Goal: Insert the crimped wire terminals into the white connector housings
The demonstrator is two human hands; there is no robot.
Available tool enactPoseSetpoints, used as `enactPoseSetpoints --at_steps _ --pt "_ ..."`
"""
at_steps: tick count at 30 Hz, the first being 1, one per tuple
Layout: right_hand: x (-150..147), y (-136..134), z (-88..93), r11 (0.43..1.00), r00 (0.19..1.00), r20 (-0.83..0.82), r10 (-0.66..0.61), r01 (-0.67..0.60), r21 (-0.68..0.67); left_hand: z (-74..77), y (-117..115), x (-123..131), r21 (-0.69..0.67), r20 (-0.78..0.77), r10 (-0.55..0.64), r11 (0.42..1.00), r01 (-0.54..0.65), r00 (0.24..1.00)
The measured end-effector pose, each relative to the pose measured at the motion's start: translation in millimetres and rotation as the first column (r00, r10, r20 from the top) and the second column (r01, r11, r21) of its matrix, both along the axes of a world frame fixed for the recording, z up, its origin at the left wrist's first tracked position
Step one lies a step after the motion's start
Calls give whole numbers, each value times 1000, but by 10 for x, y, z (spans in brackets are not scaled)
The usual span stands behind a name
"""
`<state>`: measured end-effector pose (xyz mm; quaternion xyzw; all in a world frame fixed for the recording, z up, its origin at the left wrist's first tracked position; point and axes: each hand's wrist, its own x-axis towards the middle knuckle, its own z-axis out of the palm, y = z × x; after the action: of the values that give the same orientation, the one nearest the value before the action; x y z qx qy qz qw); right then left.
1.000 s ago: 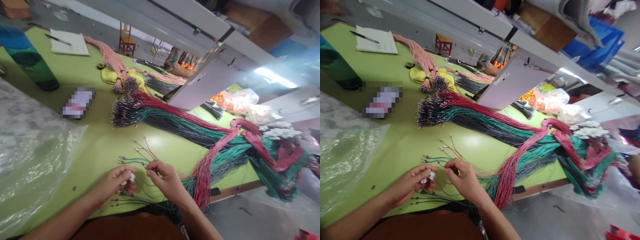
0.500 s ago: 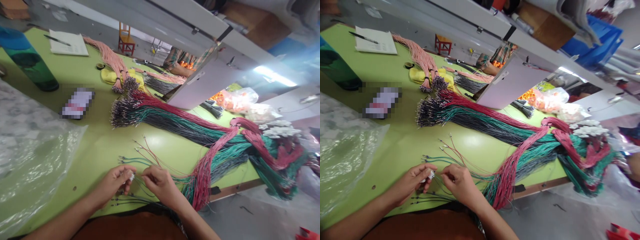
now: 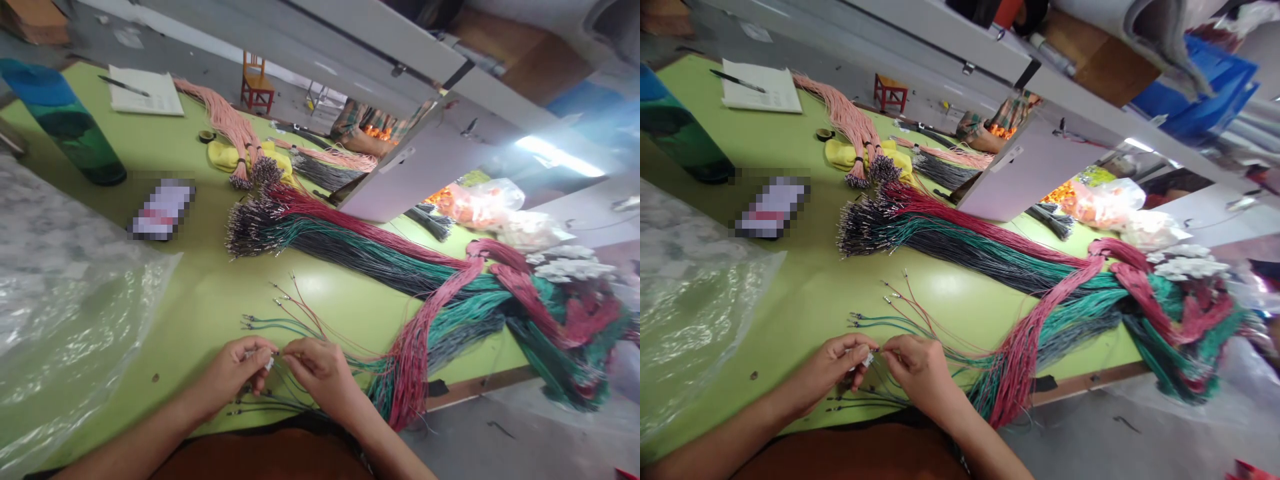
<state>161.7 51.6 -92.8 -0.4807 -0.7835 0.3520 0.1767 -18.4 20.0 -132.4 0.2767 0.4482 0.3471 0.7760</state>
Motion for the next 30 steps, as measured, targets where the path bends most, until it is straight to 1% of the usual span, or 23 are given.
enactPoseSetpoints --at_steps 8,14,19,25,30 --pt "-25 -11 10 999 999 -38 -25 26 35 11 4 1 -25 20 4 1000 -3 1000" --pt "-18 -27 16 996 994 -71 -89 88 -22 16 13 -13 -84 62 58 995 -53 996" --pt "7 -42 6 991 988 -80 -130 127 -42 31 33 -28 -122 104 93 989 -80 990" --pt "-6 -51 25 987 985 -71 -158 157 -18 33 42 -42 -162 170 124 982 -97 978" --pt "-32 -54 42 986 984 -61 -168 168 1 14 33 -55 -175 176 133 979 -102 975"
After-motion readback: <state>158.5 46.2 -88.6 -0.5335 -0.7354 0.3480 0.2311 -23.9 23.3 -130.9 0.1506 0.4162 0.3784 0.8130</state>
